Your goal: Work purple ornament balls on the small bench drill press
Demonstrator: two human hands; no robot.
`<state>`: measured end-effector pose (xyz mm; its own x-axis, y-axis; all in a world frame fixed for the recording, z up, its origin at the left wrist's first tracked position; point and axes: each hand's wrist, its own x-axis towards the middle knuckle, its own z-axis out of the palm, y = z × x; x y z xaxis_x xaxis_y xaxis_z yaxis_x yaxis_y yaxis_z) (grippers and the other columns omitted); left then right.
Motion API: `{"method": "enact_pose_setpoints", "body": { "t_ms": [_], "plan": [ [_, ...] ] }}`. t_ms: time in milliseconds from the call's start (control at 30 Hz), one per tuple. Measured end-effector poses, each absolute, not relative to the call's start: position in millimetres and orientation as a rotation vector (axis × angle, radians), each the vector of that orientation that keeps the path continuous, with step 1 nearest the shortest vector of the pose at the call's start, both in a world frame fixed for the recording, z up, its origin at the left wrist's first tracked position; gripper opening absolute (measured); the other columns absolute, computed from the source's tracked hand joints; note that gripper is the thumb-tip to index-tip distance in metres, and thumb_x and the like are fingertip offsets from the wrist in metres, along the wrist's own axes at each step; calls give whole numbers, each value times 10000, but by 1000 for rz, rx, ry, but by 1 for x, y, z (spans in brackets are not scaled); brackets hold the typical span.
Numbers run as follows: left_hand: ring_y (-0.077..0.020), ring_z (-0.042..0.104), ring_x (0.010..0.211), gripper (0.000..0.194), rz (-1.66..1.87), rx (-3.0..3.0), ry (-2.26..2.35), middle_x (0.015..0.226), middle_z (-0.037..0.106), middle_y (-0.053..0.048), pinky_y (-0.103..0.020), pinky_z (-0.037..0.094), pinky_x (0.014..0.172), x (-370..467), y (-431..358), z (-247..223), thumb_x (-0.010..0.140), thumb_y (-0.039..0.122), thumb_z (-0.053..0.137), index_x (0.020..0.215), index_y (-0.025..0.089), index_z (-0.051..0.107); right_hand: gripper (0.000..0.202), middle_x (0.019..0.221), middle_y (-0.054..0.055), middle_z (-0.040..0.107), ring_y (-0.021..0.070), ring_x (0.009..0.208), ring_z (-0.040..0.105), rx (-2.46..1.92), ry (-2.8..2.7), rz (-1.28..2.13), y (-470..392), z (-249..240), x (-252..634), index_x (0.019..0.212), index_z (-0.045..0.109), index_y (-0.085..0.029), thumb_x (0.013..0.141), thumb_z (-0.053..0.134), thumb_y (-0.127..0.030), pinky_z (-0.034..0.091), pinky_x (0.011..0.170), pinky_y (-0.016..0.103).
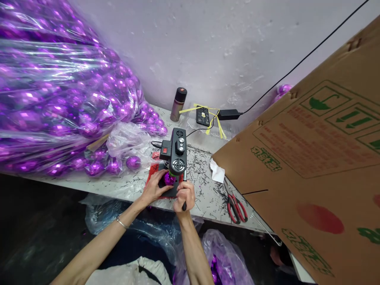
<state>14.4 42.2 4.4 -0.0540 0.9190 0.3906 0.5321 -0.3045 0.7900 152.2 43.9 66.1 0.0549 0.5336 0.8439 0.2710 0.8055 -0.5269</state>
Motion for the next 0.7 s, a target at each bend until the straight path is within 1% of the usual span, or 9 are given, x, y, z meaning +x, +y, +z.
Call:
{"method": "enact_pose_setpoints", "body": {
  "t_ms": [133,300,433,467,533,567,600,633,700],
  "plan": [
    [-299,565,1220,579,1331,1847,1533,1282,601,-140,-484,457,1016,15,45,3,820,396,712,1317,199,489,361,730,-7,505,136,645,520,-696,-1549,239,41,76,153,642,471,-208,986,373,-256,447,608,308],
    [-300,554,1236,606,1338,1896,1501,1298,587,-157,-484,460,1021,15,42,2,832,406,703,1337,182,456,330,688,-11,495,129,634,496,-828,-1503,319,38,126,152,670,494,-198,977,383,-144,385,584,281],
    [-288,533,1272,521,1333,1989,1453,1342,562,-163,-485,442,1053,7,11,3,896,398,614,1340,181,448,359,674,-6,502,139,673,522,-865,-1532,374,35,151,152,617,457,-198,970,420,-147,386,608,286],
    [-299,541,1263,555,1324,2015,1447,1341,564,-167,-499,435,1060,3,0,5,873,437,638,1332,180,458,362,678,-3,510,143,686,528,-862,-1540,376,34,151,153,611,455,-198,968,424,-147,390,620,290],
    [-333,540,1257,736,1295,2086,1465,1348,557,-185,-528,428,1065,-7,-16,11,778,568,700,1343,169,448,353,678,-2,518,146,697,534,-852,-1551,372,32,145,153,618,473,-195,964,428,-141,393,633,294],
    [-329,539,1257,750,1281,2101,1505,1350,556,-189,-514,444,1054,-12,-19,17,780,586,686,1347,161,440,350,671,-3,516,148,698,536,-846,-1552,367,31,140,153,621,480,-195,962,428,-139,392,633,294],
    [-308,545,1254,685,1261,2110,1562,1352,558,-186,-484,463,1043,-18,-17,24,832,553,642,1348,152,438,348,663,-5,511,151,700,538,-839,-1549,362,31,135,153,622,483,-196,961,425,-138,392,632,294],
    [-281,546,1256,565,1233,2125,1635,1353,560,-179,-458,467,1047,-23,-11,32,900,481,574,1336,141,452,348,655,-7,504,154,703,541,-833,-1543,355,31,131,153,624,483,-198,961,420,-139,391,630,294],
    [-243,533,1271,352,1079,2178,1853,1341,578,-147,-428,434,1089,-35,17,50,972,343,455,1250,146,543,347,641,-10,490,160,709,543,-823,-1530,344,31,126,152,629,482,-203,962,410,-140,389,622,293]
  ]
}}
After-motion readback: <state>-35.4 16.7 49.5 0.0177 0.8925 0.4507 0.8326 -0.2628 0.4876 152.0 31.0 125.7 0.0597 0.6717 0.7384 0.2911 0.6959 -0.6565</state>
